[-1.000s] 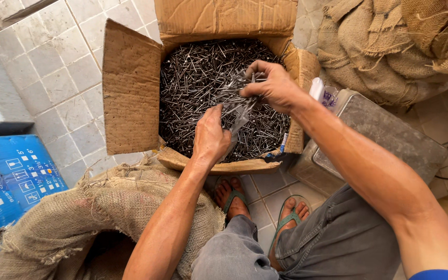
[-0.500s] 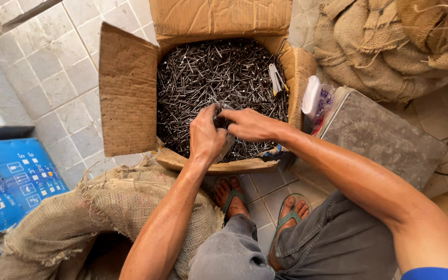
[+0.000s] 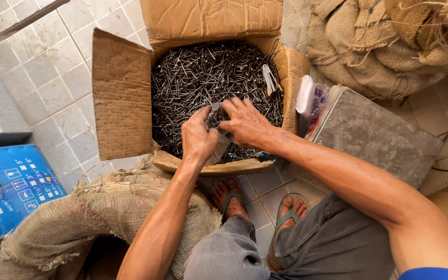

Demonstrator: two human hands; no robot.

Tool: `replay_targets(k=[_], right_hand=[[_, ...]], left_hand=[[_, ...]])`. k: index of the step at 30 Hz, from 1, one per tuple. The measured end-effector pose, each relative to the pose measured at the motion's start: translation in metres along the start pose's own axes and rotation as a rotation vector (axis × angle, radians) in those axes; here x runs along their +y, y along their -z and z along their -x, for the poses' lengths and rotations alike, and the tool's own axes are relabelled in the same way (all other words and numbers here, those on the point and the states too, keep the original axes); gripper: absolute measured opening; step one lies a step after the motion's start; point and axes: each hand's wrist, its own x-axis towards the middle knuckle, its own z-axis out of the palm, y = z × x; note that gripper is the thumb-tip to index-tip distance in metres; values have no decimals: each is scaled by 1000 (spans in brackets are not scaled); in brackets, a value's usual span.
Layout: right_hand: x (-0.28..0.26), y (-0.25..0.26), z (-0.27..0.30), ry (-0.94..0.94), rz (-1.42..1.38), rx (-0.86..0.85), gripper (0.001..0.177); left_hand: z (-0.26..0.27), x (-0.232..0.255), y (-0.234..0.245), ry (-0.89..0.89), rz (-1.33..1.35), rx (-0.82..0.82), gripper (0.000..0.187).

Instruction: The person scoops handfuls of nails from a large cardboard box and places them into small plastic bags, using a metal scale to weigh the bags before sealing them by hand.

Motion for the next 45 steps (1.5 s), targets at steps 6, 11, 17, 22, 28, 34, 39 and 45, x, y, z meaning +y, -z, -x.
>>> replay_targets(k=[6,11,17,22,28,34,39,45], right_hand=[[22,1,-5,77,-329,-253,9],[11,41,-4,30,-560,-420,16],[-6,59,-7,122,-325,-347,11],[-18,120,6,138,-113,-350,17],[-13,156,55,183,-107,78,25],[-17,173,69,303,-215,480,18],[-32,199,64,355,-664,615,9],[-27,197,63,374,-1004,597,5]], left_hand=[[-3,-7,0,42,-56,-7,63],[-6,-14,7,83,-185,-92,55],[-17,-29,12,213,-341,-54,37],[-3,10,47,209,-138,156,28],[52,94,90,-250,423,346,18],[62,94,82,-486,692,438,28],[41,74,83,-457,648,2,153],[38,61,49,-250,470,-310,98]])
